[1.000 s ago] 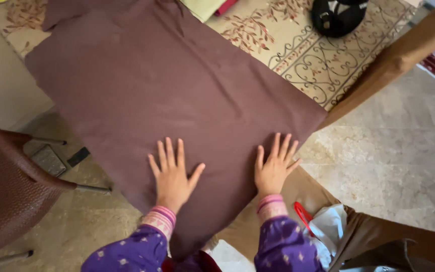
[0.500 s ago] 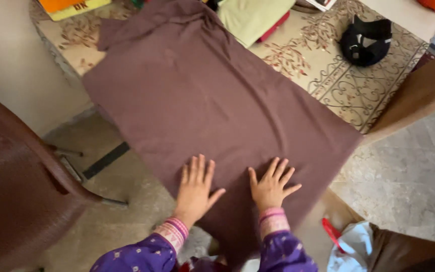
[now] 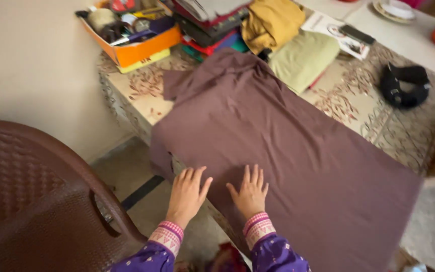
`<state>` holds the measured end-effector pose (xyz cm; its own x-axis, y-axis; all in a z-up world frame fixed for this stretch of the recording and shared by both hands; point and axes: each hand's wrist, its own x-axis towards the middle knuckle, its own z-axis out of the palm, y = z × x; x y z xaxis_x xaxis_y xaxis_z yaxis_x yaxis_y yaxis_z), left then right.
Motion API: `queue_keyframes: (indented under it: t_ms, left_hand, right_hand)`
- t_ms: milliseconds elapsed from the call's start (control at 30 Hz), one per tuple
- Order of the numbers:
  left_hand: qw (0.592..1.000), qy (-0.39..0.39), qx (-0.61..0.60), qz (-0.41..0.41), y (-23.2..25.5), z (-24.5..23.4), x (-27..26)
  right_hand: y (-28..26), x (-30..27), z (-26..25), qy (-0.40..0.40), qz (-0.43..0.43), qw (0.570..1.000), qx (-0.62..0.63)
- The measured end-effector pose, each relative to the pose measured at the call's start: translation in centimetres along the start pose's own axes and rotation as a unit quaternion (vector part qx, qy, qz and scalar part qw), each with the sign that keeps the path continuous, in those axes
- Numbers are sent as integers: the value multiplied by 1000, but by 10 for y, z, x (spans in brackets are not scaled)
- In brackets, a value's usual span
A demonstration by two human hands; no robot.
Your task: The recorder folds a brown garment on a table and places it on a stack of other folded clothes.
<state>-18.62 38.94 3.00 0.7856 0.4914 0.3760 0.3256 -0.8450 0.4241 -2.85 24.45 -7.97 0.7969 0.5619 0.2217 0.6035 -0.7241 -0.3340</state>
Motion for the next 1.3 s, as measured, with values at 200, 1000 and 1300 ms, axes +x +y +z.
queue_keyframes:
  t_ms: [200, 1000, 1300]
  left_hand:
    - [993, 28, -62, -99, -60, -19, 27]
    - [994, -39, -8, -104, -195, 32, 323]
    - [930, -127, -343, 33, -91, 2, 386]
  right_hand:
    - [-59, 51, -4, -53, 9, 998, -41]
    - [-88, 352, -14, 26, -2, 943, 331]
    - [-84, 404, -54, 24, -225, 944, 240]
